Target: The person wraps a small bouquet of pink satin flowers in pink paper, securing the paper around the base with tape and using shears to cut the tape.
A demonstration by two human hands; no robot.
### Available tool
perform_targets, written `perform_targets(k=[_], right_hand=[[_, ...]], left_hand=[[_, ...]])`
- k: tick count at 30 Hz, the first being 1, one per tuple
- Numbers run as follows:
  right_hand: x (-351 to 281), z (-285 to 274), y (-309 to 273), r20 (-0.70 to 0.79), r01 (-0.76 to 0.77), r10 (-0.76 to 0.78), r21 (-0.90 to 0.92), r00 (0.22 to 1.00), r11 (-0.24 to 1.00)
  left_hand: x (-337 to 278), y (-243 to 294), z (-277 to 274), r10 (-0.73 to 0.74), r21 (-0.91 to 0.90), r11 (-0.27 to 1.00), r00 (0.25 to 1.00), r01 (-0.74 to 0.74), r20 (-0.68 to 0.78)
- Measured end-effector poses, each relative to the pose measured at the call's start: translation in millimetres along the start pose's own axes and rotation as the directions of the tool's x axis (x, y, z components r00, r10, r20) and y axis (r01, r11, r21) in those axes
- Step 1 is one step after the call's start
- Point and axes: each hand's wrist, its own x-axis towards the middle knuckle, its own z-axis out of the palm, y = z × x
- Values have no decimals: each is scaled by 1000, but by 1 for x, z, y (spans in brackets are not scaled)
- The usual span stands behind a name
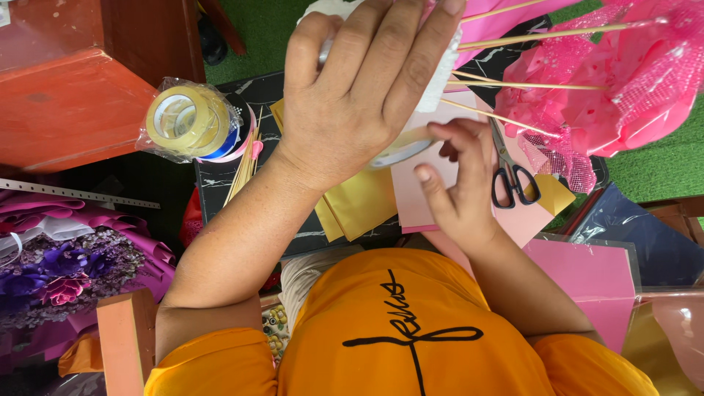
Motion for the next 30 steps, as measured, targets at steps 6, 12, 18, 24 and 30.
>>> perform_targets(k=[6, 12, 18, 24, 30], right_hand=[[-3, 1, -13, 28, -69, 70, -50, 997, 996], [7, 1, -8, 75, -72, 72, -2, 995, 997], [11, 9, -5, 126, 3, -3, 0, 992, 1000], [12, 11, -4, 168, -86, 49, 219, 985, 972], [6, 10, -4, 209, -213, 134, 428, 969, 878]], left_hand=[[5, 7, 3, -11, -27, 1000, 1000, 12, 28], [1, 15, 4, -1, -18, 1000, 995, 3, 96], [-4, 18, 9, -40, -52, 998, 992, 47, 117], [-15, 13, 17, -77, -78, 993, 991, 86, 113], [-26, 10, 24, -136, -111, 982, 980, 153, 147]])
